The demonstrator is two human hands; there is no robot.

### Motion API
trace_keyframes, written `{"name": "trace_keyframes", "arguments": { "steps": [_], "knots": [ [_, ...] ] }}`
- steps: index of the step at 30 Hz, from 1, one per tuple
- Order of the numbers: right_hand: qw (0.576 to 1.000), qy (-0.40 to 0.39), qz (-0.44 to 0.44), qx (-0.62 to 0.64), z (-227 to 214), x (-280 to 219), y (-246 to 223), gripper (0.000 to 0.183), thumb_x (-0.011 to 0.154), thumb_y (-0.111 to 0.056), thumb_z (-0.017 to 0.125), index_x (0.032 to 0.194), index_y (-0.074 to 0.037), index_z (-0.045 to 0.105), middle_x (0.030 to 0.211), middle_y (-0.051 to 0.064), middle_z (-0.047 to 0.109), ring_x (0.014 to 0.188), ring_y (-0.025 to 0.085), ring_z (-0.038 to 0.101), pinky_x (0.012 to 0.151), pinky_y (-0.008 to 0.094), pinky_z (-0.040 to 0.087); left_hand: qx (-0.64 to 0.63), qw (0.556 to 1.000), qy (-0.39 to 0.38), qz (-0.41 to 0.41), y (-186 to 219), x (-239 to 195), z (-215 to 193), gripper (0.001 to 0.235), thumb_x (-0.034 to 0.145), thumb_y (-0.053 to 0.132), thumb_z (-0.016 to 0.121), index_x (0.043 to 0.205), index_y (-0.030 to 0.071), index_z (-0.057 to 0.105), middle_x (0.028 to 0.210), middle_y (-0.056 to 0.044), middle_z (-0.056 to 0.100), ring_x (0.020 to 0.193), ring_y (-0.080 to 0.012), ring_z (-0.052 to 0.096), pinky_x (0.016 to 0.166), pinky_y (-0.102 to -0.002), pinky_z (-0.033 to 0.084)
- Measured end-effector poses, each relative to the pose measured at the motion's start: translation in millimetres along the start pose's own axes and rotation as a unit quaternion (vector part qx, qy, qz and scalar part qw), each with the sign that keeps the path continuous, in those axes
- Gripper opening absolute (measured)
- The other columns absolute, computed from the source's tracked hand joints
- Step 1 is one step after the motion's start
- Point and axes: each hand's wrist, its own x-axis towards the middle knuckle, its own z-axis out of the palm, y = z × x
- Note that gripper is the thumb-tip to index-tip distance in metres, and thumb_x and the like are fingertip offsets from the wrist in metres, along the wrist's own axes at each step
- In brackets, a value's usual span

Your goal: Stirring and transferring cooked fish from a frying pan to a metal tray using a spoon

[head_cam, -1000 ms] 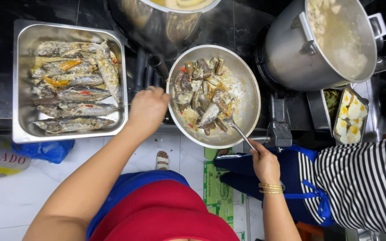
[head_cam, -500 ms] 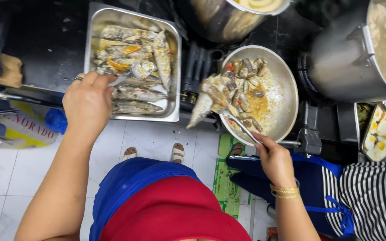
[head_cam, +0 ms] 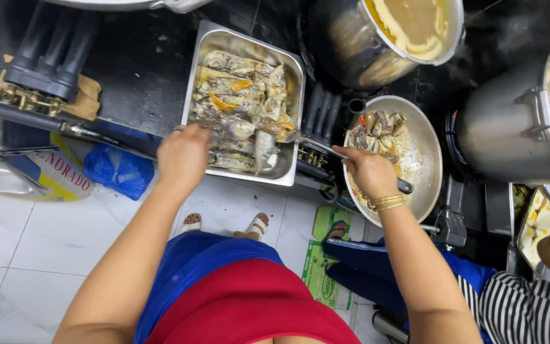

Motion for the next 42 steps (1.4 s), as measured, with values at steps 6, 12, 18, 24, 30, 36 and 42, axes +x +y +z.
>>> {"name": "trace_keyframes", "arguments": {
  "steps": [6,12,18,24,30,36,42],
  "knots": [
    [0.974,0.107,-0.086,-0.180,-12.9,0.5,8.0,0.025,0.097,-0.034,0.055,0.117,-0.047,0.063,0.080,-0.005,0.067,0.073,0.021,0.071,0.071,0.034,0.059,-0.007,0.999,0.025,0.046,2.6,-4.1,38.0,0.014,0.081,0.025,0.070,0.095,0.024,0.070,0.081,0.002,0.060,0.074,-0.0237,0.065,0.070,-0.037,0.053],
    [0.912,0.233,-0.086,-0.325,-17.0,-20.8,-16.0,0.028,0.094,-0.028,0.054,0.111,-0.047,0.066,0.071,-0.007,0.059,0.058,0.016,0.064,0.058,0.029,0.053,0.003,0.994,0.078,0.075,5.1,3.3,10.3,0.009,0.081,0.020,0.070,0.090,0.018,0.070,0.080,-0.002,0.059,0.076,-0.0249,0.063,0.066,-0.037,0.052],
    [0.906,0.258,-0.031,-0.333,-29.9,-47.1,-39.2,0.032,0.088,-0.022,0.057,0.109,-0.042,0.070,0.068,-0.005,0.059,0.056,0.015,0.062,0.052,0.029,0.050,-0.016,0.989,0.097,0.107,20.5,13.5,36.7,0.010,0.087,0.018,0.060,0.086,0.018,0.070,0.077,-0.003,0.059,0.069,-0.0255,0.063,0.062,-0.037,0.050],
    [0.922,0.200,-0.042,-0.329,-44.1,-86.4,-26.2,0.030,0.086,-0.025,0.057,0.103,-0.047,0.067,0.069,-0.010,0.059,0.061,0.012,0.063,0.058,0.024,0.051,-0.011,0.985,0.099,0.142,30.8,5.5,35.6,0.011,0.085,0.017,0.059,0.084,0.020,0.069,0.074,0.000,0.057,0.064,-0.0247,0.062,0.060,-0.039,0.049],
    [0.928,0.199,-0.046,-0.312,-50.0,-111.3,-39.0,0.039,0.089,-0.018,0.051,0.107,-0.050,0.066,0.067,-0.009,0.058,0.058,0.014,0.062,0.058,0.027,0.050,0.011,0.980,0.073,0.183,26.0,-0.8,15.3,0.016,0.086,0.015,0.055,0.079,0.021,0.069,0.073,0.001,0.059,0.064,-0.0234,0.062,0.062,-0.037,0.048],
    [0.910,0.273,-0.041,-0.309,-52.6,-100.1,-51.9,0.035,0.092,-0.017,0.054,0.109,-0.042,0.071,0.072,-0.005,0.062,0.064,0.016,0.063,0.062,0.028,0.050,0.061,0.978,0.098,0.173,19.4,0.8,-6.9,0.014,0.084,0.015,0.059,0.075,0.022,0.068,0.071,0.002,0.058,0.063,-0.0221,0.062,0.061,-0.035,0.049],
    [0.897,0.334,-0.063,-0.283,-37.7,-93.2,-49.8,0.033,0.091,-0.012,0.055,0.109,-0.035,0.071,0.073,-0.001,0.058,0.068,0.021,0.060,0.062,0.031,0.047,0.076,0.977,0.139,0.141,14.9,8.6,-3.6,0.012,0.083,0.014,0.060,0.074,0.017,0.067,0.070,0.000,0.057,0.063,-0.0227,0.061,0.059,-0.035,0.049]
  ]
}}
